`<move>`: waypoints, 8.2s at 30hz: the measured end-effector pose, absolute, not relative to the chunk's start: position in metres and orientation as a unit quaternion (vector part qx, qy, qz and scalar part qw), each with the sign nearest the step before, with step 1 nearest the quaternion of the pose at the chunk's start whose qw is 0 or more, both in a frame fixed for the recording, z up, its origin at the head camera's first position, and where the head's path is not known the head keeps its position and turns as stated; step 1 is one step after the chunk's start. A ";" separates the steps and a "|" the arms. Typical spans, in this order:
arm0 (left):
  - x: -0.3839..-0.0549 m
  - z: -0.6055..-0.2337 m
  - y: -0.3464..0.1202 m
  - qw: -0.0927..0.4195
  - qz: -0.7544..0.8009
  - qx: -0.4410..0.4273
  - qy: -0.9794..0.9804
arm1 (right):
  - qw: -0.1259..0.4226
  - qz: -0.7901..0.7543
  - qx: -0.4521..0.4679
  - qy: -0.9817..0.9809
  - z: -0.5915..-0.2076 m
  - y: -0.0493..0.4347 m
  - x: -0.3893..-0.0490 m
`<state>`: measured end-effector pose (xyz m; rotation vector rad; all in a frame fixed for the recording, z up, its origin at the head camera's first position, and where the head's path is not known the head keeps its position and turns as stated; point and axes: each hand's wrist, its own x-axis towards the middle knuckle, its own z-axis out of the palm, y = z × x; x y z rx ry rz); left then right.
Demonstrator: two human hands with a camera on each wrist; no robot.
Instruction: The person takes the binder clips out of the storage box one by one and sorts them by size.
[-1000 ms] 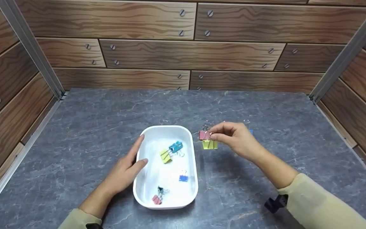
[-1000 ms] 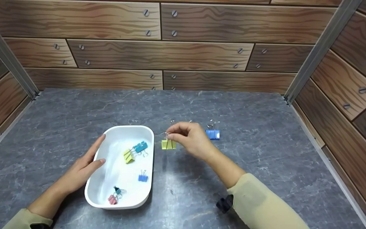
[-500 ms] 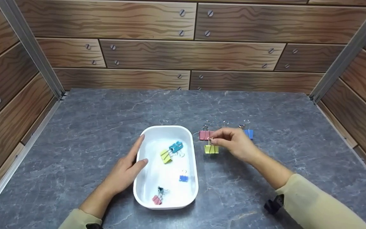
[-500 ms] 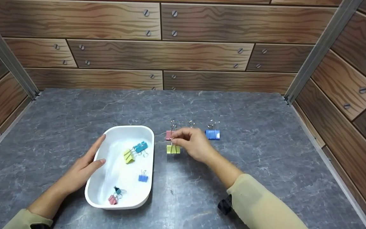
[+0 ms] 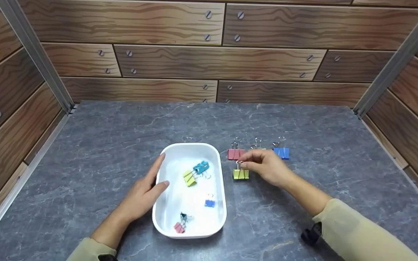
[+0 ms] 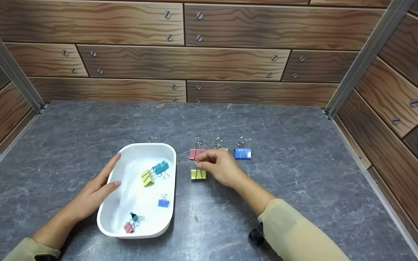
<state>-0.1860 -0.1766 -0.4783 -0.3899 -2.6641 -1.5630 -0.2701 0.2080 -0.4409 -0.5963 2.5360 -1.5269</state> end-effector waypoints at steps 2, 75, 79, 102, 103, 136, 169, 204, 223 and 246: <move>-0.186 -0.478 -0.177 0.008 -0.506 -0.125 -0.853 | 0.065 -0.506 -0.197 0.837 -0.441 0.208 -0.270; -0.185 -0.478 -0.177 0.007 -0.513 -0.124 -0.849 | 0.077 -0.445 -0.326 0.830 -0.387 0.144 -0.272; -0.185 -0.478 -0.177 0.003 -0.513 -0.119 -0.850 | 0.085 -0.418 -0.348 0.835 -0.394 0.133 -0.281; -0.187 -0.479 -0.177 0.002 -0.506 -0.124 -0.853 | 0.113 -0.275 -0.416 0.859 -0.412 0.112 -0.304; -0.187 -0.479 -0.177 0.001 -0.506 -0.124 -0.854 | 0.116 -0.271 -0.415 0.861 -0.412 0.111 -0.304; -0.187 -0.478 -0.178 0.000 -0.508 -0.131 -0.851 | 0.121 -0.237 -0.442 0.857 -0.417 0.100 -0.303; -0.186 -0.479 -0.178 -0.006 -0.516 -0.123 -0.848 | 0.048 -0.363 -0.385 0.847 -0.426 0.105 -0.293; -0.187 -0.479 -0.178 0.009 -0.505 -0.124 -0.854 | -0.054 -0.523 -0.281 0.803 -0.366 0.167 -0.282; -0.186 -0.479 -0.178 0.012 -0.510 -0.134 -0.850 | -0.012 -0.488 -0.208 0.847 -0.378 0.232 -0.283; -0.186 -0.478 -0.177 0.001 -0.506 -0.125 -0.854 | 0.027 -0.485 -0.182 0.855 -0.416 0.258 -0.278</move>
